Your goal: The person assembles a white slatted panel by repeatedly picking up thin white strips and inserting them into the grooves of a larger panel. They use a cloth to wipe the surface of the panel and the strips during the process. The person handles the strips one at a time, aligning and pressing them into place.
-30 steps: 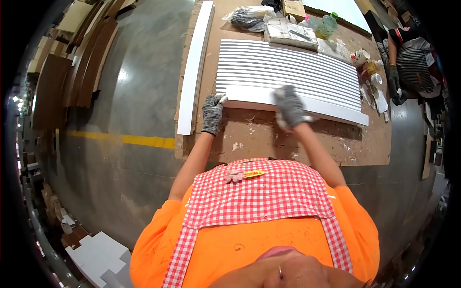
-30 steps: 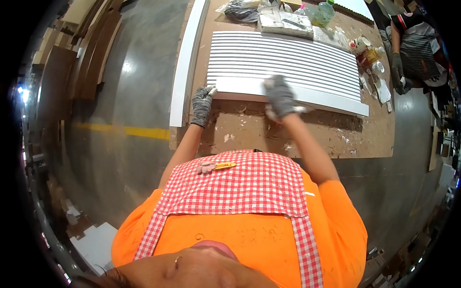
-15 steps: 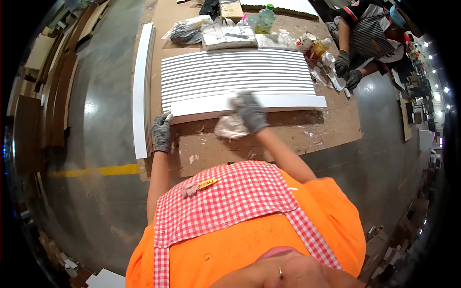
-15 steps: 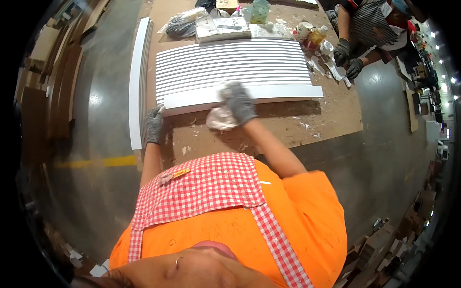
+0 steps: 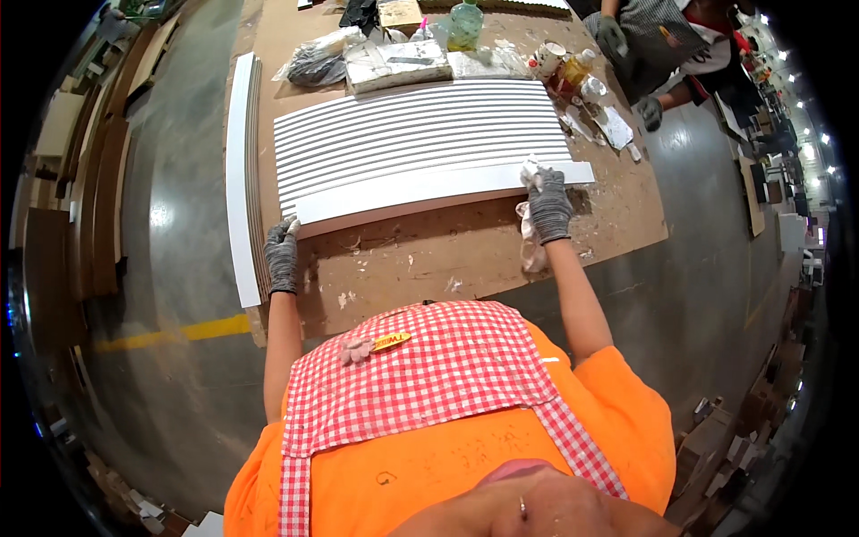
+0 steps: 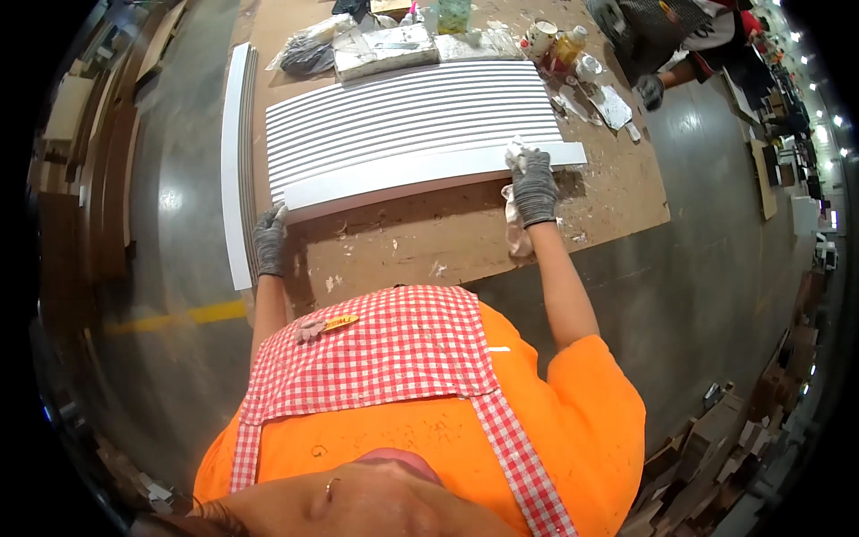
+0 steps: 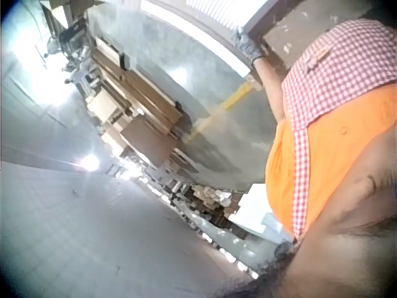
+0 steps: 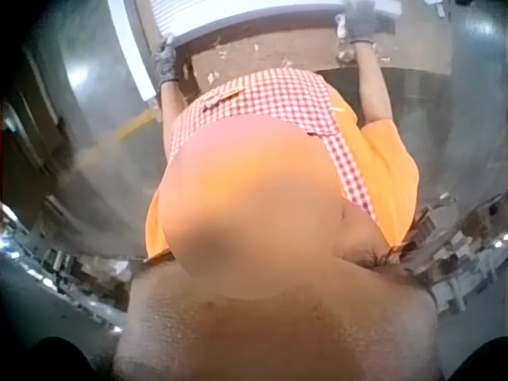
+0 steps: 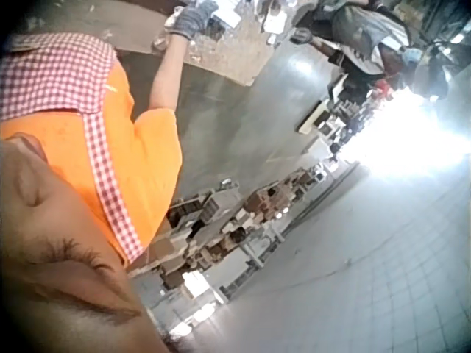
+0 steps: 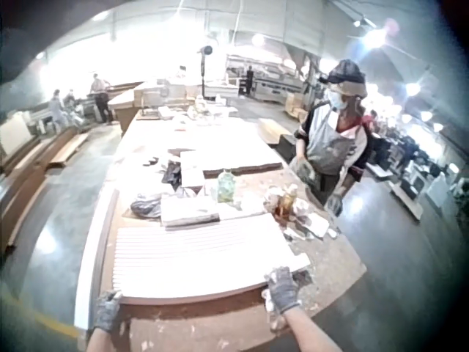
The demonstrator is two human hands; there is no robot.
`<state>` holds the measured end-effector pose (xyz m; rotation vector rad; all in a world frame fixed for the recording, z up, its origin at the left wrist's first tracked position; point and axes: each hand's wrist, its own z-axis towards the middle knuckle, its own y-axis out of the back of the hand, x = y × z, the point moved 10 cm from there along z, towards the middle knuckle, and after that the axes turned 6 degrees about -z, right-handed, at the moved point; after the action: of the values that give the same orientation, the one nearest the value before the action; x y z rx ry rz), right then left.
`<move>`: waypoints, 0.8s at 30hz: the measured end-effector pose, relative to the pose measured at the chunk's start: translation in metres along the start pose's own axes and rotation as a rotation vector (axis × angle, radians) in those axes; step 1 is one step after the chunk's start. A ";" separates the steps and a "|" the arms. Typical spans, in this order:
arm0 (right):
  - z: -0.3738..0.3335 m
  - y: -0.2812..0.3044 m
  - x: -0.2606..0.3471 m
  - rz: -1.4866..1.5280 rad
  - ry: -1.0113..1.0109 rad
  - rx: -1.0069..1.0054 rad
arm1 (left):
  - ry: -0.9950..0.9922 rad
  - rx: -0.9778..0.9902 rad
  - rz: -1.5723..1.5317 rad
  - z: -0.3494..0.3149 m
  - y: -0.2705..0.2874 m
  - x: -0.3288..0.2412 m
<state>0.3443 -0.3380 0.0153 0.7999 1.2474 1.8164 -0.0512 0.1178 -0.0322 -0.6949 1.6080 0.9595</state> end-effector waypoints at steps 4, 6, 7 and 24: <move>0.039 0.019 -0.088 0.370 -0.383 0.198 | 0.157 -0.019 -0.042 0.001 0.013 0.031; 0.031 0.019 -0.163 0.252 -0.487 0.031 | 0.164 0.020 -0.043 0.006 -0.006 0.019; 0.032 0.032 -0.136 0.422 -0.467 -0.009 | 0.180 0.000 -0.035 0.001 -0.001 0.019; 0.079 0.029 -0.133 0.685 -0.566 0.228 | -0.109 -0.159 0.183 -0.003 0.030 -0.026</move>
<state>0.4691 -0.4232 0.0588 1.8941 0.8571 1.7468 -0.0715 0.1293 0.0005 -0.5993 1.5299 1.2481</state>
